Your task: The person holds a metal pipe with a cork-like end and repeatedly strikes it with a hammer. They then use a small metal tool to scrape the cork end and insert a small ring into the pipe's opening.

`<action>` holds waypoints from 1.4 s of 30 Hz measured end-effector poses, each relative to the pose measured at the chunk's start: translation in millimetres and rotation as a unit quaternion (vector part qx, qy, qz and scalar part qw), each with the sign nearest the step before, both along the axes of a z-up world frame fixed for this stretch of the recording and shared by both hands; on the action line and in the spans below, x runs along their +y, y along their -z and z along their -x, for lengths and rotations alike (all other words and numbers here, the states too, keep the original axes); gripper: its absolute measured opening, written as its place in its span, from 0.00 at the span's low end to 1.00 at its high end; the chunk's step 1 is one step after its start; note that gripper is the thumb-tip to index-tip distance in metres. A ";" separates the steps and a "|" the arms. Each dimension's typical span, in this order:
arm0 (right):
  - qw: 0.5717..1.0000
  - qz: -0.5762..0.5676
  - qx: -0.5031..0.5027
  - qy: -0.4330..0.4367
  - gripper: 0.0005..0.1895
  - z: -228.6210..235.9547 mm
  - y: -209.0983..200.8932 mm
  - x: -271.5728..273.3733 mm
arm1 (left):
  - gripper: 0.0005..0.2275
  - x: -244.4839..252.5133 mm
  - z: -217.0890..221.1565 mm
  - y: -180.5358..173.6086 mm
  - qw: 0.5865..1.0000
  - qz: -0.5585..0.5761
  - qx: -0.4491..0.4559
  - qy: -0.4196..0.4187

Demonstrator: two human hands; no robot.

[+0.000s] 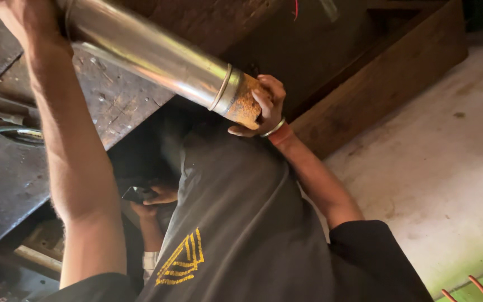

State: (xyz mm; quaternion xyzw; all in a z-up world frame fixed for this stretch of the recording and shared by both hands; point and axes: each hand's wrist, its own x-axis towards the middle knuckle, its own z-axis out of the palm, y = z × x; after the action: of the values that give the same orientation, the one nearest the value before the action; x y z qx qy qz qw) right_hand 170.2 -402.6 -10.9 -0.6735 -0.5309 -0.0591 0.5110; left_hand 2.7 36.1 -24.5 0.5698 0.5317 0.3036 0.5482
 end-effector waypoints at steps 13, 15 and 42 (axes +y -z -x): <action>0.996 -0.064 -0.024 0.056 0.36 -14.5 16.8 17.0 | 0.31 -0.3 -9.0 -7.2 0.999 0.025 -0.034 -0.018; 0.995 -0.075 0.007 0.058 0.35 -24.3 19.5 18.5 | 0.29 -5.7 -8.1 -6.0 0.998 0.033 -0.051 -0.025; 0.994 -0.067 -0.065 -0.053 0.42 -38.8 13.9 24.8 | 0.50 -118.6 -43.1 -111.5 0.727 -0.468 0.125 0.486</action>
State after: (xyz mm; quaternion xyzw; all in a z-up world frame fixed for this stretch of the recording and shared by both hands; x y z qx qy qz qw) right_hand 209.0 -377.8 -24.7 -0.6037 -0.5924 -0.1110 0.5217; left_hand 45.8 -82.5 87.0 0.9674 0.0364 0.1321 0.2129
